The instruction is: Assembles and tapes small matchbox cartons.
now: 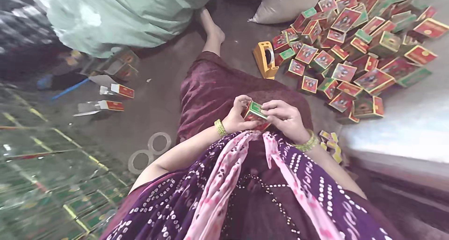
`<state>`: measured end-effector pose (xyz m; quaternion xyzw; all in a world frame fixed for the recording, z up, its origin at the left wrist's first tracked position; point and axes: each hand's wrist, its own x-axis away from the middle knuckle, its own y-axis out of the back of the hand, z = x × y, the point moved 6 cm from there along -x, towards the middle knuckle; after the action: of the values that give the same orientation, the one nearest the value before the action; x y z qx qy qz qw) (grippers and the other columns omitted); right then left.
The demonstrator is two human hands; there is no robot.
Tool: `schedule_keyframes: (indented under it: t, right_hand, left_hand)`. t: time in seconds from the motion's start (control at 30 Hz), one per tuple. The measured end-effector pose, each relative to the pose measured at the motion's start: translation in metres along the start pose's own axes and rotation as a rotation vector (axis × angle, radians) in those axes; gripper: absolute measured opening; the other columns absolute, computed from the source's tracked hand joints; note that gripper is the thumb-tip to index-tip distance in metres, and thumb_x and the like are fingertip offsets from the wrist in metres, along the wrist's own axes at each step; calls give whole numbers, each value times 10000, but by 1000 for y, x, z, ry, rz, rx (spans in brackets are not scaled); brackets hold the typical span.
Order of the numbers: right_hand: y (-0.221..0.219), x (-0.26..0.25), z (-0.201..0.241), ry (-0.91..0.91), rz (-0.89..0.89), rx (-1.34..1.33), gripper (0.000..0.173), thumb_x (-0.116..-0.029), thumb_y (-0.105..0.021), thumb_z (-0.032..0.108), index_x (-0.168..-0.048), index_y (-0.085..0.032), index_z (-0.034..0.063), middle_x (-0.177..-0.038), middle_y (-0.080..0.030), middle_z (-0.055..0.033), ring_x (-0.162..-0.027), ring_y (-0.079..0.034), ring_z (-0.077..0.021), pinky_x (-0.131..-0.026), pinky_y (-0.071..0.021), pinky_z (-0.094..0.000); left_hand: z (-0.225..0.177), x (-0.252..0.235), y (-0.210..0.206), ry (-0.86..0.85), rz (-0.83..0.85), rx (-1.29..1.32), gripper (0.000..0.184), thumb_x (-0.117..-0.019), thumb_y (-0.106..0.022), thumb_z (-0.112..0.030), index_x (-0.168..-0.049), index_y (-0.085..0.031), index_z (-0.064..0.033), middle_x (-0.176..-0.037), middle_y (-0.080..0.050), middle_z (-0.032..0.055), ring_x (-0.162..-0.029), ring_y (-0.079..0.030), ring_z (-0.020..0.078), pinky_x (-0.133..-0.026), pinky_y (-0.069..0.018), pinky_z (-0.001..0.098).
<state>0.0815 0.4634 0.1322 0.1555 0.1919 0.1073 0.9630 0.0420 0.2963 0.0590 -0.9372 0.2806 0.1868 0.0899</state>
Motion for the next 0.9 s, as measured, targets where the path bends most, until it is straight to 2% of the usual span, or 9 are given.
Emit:
schedule_keyframes:
  t: [0.07, 0.1, 0.13, 0.23, 0.33, 0.5, 0.63, 0.8, 0.9]
  right_hand:
    - [-3, 0, 3, -26, -5, 35, 144, -926, -770, 179, -873, -787, 46, -1080, -743, -88, -1036, -702, -166, -878, -609, -324]
    - [-3, -1, 5, -47, -3, 52, 119, -905, -791, 165, -895, -791, 46, -1073, -749, -81, -1012, -712, -161, -859, -620, -322]
    - [-4, -1, 7, -49, 16, 94, 143, -900, -798, 173, -975, -800, 51, -1092, -751, -72, -1019, -717, -155, -870, -627, -324]
    - [-9, -1, 22, 117, 169, 419, 252, -1003, -676, 257, -1156, -779, 85, -1183, -749, -60, -1122, -694, -152, -1004, -559, -341]
    - [-12, 4, 29, 261, 235, 582, 282, -1047, -610, 267, -1186, -760, 72, -1173, -750, -90, -1101, -708, -181, -992, -563, -342]
    - [-9, 6, 23, 226, 201, 545, 235, -1026, -621, 176, -1158, -757, 36, -1084, -767, -90, -1028, -726, -162, -943, -581, -328]
    - [4, 3, 13, 40, 154, 290, 183, -989, -688, 164, -1087, -790, 47, -1065, -774, -52, -1018, -726, -99, -942, -603, -300]
    - [8, 0, 11, -51, 113, 207, 170, -960, -725, 150, -1073, -786, 37, -1007, -767, -39, -930, -729, -81, -848, -631, -275]
    - [10, -3, 10, -74, 114, 184, 182, -950, -728, 141, -1086, -785, 35, -1003, -767, -39, -915, -726, -77, -835, -626, -266]
  left_hand:
    - [1, 2, -1, 2, 29, -5, 820, -771, -874, -135, -1389, -350, -7, -1092, -683, 106, -979, -711, 159, -886, -614, 387]
    - [1, 2, -2, 6, 44, -6, 798, -773, -873, -135, -1384, -376, -4, -1091, -685, 105, -965, -712, 156, -872, -619, 383]
    - [1, 3, -3, 20, 61, -5, 777, -778, -870, -132, -1382, -398, -1, -1103, -684, 108, -955, -711, 151, -864, -621, 374]
    - [1, 3, -4, 63, 102, -36, 742, -779, -869, -150, -1365, -448, 23, -1107, -696, 120, -953, -709, 140, -870, -616, 356]
    - [1, 3, -6, 87, 146, -44, 730, -780, -875, -172, -1347, -464, 35, -1115, -697, 121, -988, -699, 131, -898, -601, 345]
    - [-1, 3, -10, 145, 190, -22, 709, -764, -899, -176, -1321, -504, 15, -1118, -699, 106, -983, -701, 131, -894, -606, 349]
    - [0, 2, -10, 177, 216, 16, 753, -755, -905, -145, -1364, -486, -2, -1147, -699, 116, -1018, -704, 159, -915, -607, 370]
    - [1, 1, -10, 189, 244, 22, 848, -738, -917, -143, -1427, -440, -12, -1217, -674, 126, -1069, -692, 170, -949, -597, 381]
    - [2, 1, -10, 211, 258, 26, 889, -733, -920, -146, -1457, -419, -29, -1233, -674, 123, -1084, -690, 167, -963, -592, 376]
